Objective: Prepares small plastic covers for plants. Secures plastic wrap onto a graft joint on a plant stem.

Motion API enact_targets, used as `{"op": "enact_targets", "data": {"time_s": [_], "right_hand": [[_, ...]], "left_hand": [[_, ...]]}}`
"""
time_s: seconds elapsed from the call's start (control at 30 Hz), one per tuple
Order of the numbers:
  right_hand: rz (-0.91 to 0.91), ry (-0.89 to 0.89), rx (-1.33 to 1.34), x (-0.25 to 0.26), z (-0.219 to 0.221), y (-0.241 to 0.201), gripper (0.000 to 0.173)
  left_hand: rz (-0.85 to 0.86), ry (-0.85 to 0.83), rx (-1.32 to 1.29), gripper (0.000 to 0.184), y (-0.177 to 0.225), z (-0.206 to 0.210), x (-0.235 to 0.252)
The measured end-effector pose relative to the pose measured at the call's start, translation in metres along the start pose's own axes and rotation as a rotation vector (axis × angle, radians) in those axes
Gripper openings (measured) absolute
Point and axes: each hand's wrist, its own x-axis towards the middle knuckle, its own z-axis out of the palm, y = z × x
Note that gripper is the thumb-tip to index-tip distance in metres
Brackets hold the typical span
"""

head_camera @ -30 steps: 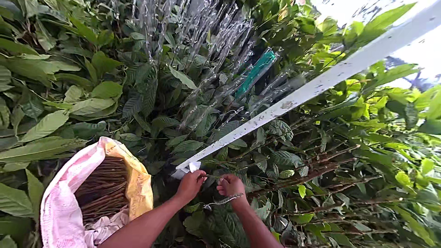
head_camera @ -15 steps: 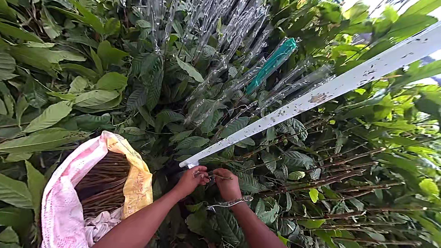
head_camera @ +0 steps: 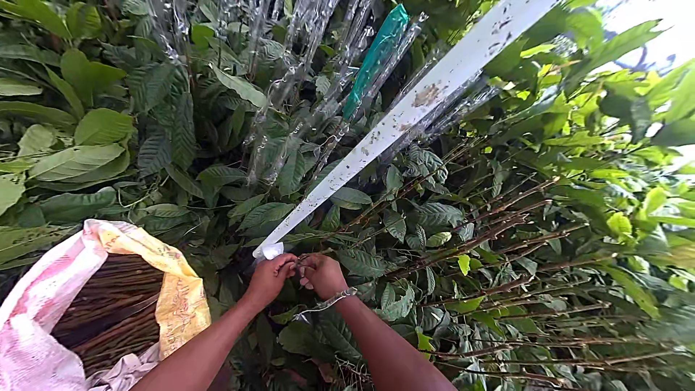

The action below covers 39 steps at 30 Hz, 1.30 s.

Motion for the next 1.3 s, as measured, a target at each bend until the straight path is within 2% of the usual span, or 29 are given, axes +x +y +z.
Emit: {"op": "enact_targets", "data": {"time_s": [0.07, 0.13, 0.2, 0.27, 0.33, 0.43, 0.47, 0.53, 0.57, 0.7, 0.73, 0.8, 0.87, 0.93, 1.03, 1.17, 1.3], "right_hand": [[-0.036, 0.016, -0.019, -0.01, 0.008, -0.001, 0.024], [-0.162, 0.021, -0.245, -0.032, 0.018, -0.008, 0.026], [-0.301, -0.05, -0.535, -0.059, 0.023, -0.018, 0.032], [-0.328, -0.138, -0.668, -0.071, 0.019, -0.026, 0.035], [-0.272, -0.212, -0.679, -0.067, 0.006, -0.036, 0.033], [-0.213, -0.252, -0.612, -0.053, -0.009, -0.05, 0.048], [-0.198, -0.25, -0.572, -0.048, -0.012, -0.054, 0.046], [-0.192, -0.259, -0.433, -0.038, -0.018, -0.057, 0.029], [-0.178, -0.288, -0.332, -0.031, -0.024, -0.058, 0.026], [-0.105, -0.316, 0.072, -0.011, -0.056, -0.048, 0.04], [-0.125, -0.277, 0.046, -0.008, -0.061, -0.043, 0.047], [-0.169, -0.161, -0.299, -0.005, -0.064, -0.033, 0.049], [-0.125, -0.052, -0.711, -0.009, -0.055, -0.026, 0.037], [-0.015, -0.043, -0.879, -0.017, -0.043, -0.03, 0.037], [0.078, -0.034, -0.939, -0.022, -0.03, -0.036, 0.039], [0.11, 0.044, -0.909, -0.016, -0.024, -0.035, 0.038], [0.098, 0.033, -0.684, -0.003, -0.031, -0.016, 0.05]], "left_hand": [[-0.023, 0.021, 0.034, 0.024, 0.002, -0.001, 0.002], [-0.072, 0.011, 0.035, 0.025, 0.007, -0.005, 0.004], [-0.151, -0.011, -0.003, 0.027, 0.011, -0.009, 0.008], [-0.187, -0.042, -0.05, 0.025, 0.011, -0.009, 0.008], [-0.145, -0.098, -0.031, 0.023, 0.01, -0.003, 0.006], [-0.072, -0.159, 0.027, 0.018, 0.019, 0.004, -0.001], [-0.06, -0.182, 0.028, 0.017, 0.021, 0.006, -0.004], [-0.089, -0.236, 0.017, 0.025, 0.017, 0.008, -0.007], [-0.08, -0.255, 0.037, 0.026, 0.012, 0.009, -0.007], [0.066, -0.278, 0.099, 0.025, -0.001, 0.004, -0.008], [0.057, -0.252, 0.059, 0.023, -0.002, 0.0, -0.008], [-0.047, -0.207, -0.013, 0.019, 0.001, -0.01, -0.006], [-0.154, -0.169, -0.058, 0.018, 0.004, -0.016, -0.004], [-0.192, -0.139, -0.093, 0.015, 0.003, -0.015, -0.004], [-0.207, -0.125, -0.127, 0.013, 0.007, -0.012, -0.005], [-0.238, -0.107, -0.165, 0.012, 0.008, -0.012, -0.006], [-0.298, -0.033, -0.345, 0.009, 0.007, -0.014, -0.005]]}}
